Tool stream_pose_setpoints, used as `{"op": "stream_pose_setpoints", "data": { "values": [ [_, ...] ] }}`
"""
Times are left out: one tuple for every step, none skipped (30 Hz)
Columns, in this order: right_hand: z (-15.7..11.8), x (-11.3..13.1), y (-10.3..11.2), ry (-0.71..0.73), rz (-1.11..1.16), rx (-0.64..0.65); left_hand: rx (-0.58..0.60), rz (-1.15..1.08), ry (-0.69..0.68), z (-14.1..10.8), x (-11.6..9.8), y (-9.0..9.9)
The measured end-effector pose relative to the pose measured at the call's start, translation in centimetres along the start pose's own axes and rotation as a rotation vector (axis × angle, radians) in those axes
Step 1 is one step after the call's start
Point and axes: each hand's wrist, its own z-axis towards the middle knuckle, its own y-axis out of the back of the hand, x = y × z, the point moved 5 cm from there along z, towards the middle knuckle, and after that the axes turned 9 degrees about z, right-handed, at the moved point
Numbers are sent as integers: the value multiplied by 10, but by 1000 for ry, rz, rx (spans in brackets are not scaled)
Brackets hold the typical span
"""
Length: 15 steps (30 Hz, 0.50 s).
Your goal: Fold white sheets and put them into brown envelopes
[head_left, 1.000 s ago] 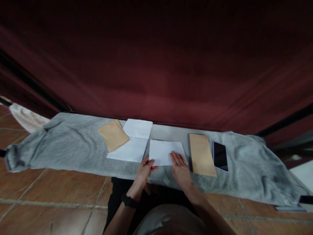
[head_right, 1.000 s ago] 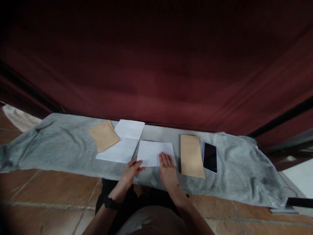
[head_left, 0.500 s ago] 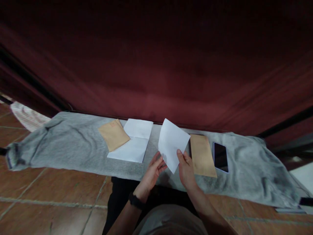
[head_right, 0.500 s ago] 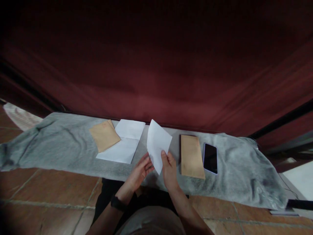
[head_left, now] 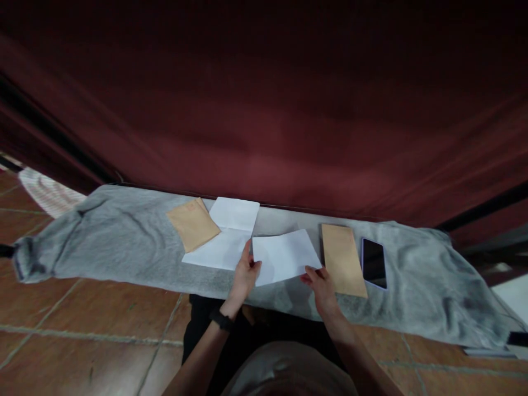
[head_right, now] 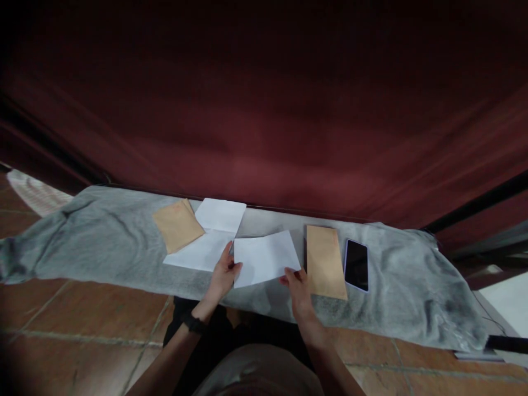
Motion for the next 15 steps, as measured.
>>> {"op": "stream_pose_setpoints", "data": {
  "values": [
    [1, -3, 4, 11, -42, 2, 1, 67, -23, 4, -1, 1],
    [2, -5, 7, 31, -88, 7, 6, 124, -46, 8, -2, 0],
    [2, -6, 9, 56, -136, 13, 13, 175, -73, 12, -3, -1],
    [2, -6, 11, 85, -186, 20, 13, 226, -111, 15, -4, -2],
    [2, -5, 12, 117, -237, 31, 13, 275, -156, 17, -6, -4],
    [2, -3, 13, 146, -294, 44, 13, 326, -200, 19, -7, -6],
    [1, -1, 15, 172, -352, 58, 9, 381, -235, 20, -8, -8],
    [-1, 1, 17, 193, -409, 71, 3, 440, -263, 19, -9, -10],
    [-3, 3, 19, 208, -462, 84, 2, 502, -287, 19, -9, -12],
    [-7, 4, 21, 215, -513, 102, 4, 564, -311, 17, -10, -14],
    [-11, 5, 23, 215, -558, 123, 8, 624, -337, 15, -11, -15],
    [-15, 6, 25, 212, -597, 150, 12, 682, -365, 12, -12, -17],
    [-20, 6, 26, 209, -629, 181, 10, 742, -394, 9, -14, -17],
    [-25, 6, 25, 209, -654, 214, -2, 807, -417, 5, -16, -18],
    [-29, 7, 23, 215, -670, 247, -23, 874, -437, 2, -18, -19]
  ]
}}
